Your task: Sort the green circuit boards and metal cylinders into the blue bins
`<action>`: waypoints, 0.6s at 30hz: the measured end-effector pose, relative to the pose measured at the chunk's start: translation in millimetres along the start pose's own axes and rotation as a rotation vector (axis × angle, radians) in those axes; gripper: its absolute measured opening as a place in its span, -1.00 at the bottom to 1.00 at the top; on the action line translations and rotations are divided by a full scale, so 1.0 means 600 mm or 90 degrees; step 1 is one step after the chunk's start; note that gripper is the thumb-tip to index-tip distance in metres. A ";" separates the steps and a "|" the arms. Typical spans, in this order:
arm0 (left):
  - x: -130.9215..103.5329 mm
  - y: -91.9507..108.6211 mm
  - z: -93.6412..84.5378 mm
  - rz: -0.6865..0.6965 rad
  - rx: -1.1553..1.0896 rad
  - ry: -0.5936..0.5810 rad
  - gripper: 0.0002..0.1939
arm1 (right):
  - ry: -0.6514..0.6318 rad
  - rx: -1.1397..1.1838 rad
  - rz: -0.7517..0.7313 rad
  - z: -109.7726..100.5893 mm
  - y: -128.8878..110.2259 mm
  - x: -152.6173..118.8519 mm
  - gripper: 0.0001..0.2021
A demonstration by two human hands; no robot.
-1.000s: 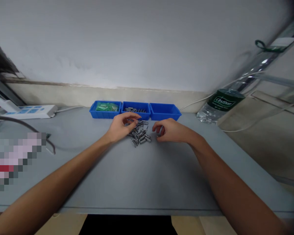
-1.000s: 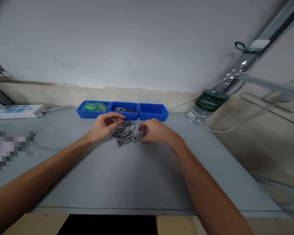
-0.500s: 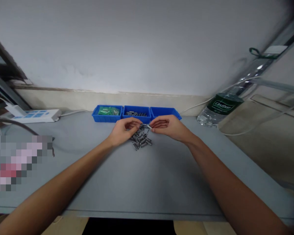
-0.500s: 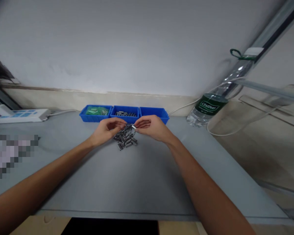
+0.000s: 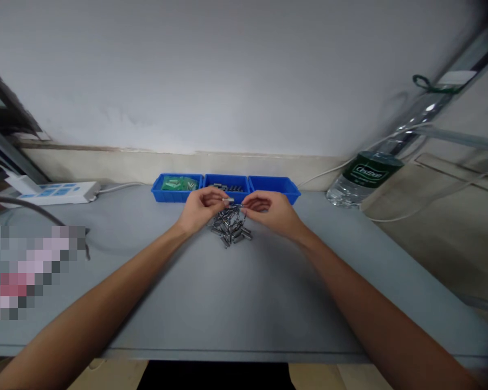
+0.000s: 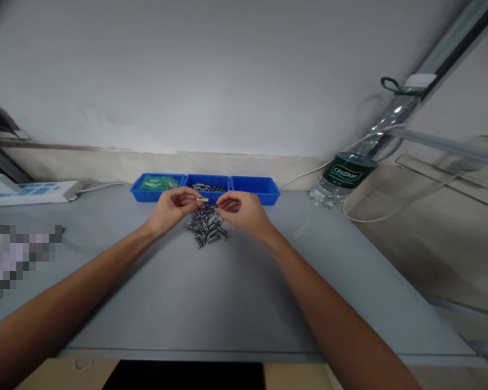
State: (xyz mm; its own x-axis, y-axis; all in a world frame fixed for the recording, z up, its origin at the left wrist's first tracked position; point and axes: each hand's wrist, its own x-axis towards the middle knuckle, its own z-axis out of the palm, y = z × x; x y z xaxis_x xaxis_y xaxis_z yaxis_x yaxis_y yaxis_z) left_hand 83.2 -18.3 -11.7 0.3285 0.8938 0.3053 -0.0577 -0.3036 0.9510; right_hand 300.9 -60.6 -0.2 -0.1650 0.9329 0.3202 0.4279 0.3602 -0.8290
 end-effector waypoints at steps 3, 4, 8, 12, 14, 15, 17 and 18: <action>0.014 -0.007 -0.006 0.010 -0.002 0.065 -0.74 | -0.136 -0.202 -0.051 -0.021 0.002 -0.004 -0.84; 0.016 -0.009 -0.009 0.012 -0.008 0.066 -0.70 | -0.173 -0.233 -0.056 -0.025 0.001 -0.005 -0.84; 0.015 -0.009 -0.014 0.048 0.017 0.035 -0.65 | -0.228 -0.234 -0.018 -0.026 -0.003 -0.009 -0.81; 0.003 0.002 -0.014 0.090 0.060 0.006 -0.79 | -0.232 -0.208 -0.011 -0.020 -0.009 -0.011 -0.83; -0.003 0.006 -0.012 0.091 0.090 -0.013 -0.84 | -0.239 -0.197 -0.015 -0.018 -0.010 -0.011 -0.84; -0.005 0.007 -0.012 0.088 0.104 -0.022 -0.85 | -0.243 -0.194 -0.014 -0.017 -0.010 -0.012 -0.84; -0.009 0.008 -0.011 0.087 0.131 -0.033 -0.85 | -0.254 -0.194 -0.006 -0.015 -0.009 -0.013 -0.84; -0.010 0.007 -0.010 0.089 0.146 -0.037 -0.85 | -0.258 -0.196 0.000 -0.014 -0.009 -0.013 -0.84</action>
State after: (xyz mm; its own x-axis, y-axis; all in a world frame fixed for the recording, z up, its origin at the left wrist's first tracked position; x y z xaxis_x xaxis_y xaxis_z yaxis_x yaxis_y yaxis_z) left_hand 75.3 -23.0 -9.4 0.3856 0.8195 0.4240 0.1067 -0.4960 0.8617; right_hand 307.4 -69.8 5.5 -0.4703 0.8801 0.0654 0.6604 0.4001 -0.6355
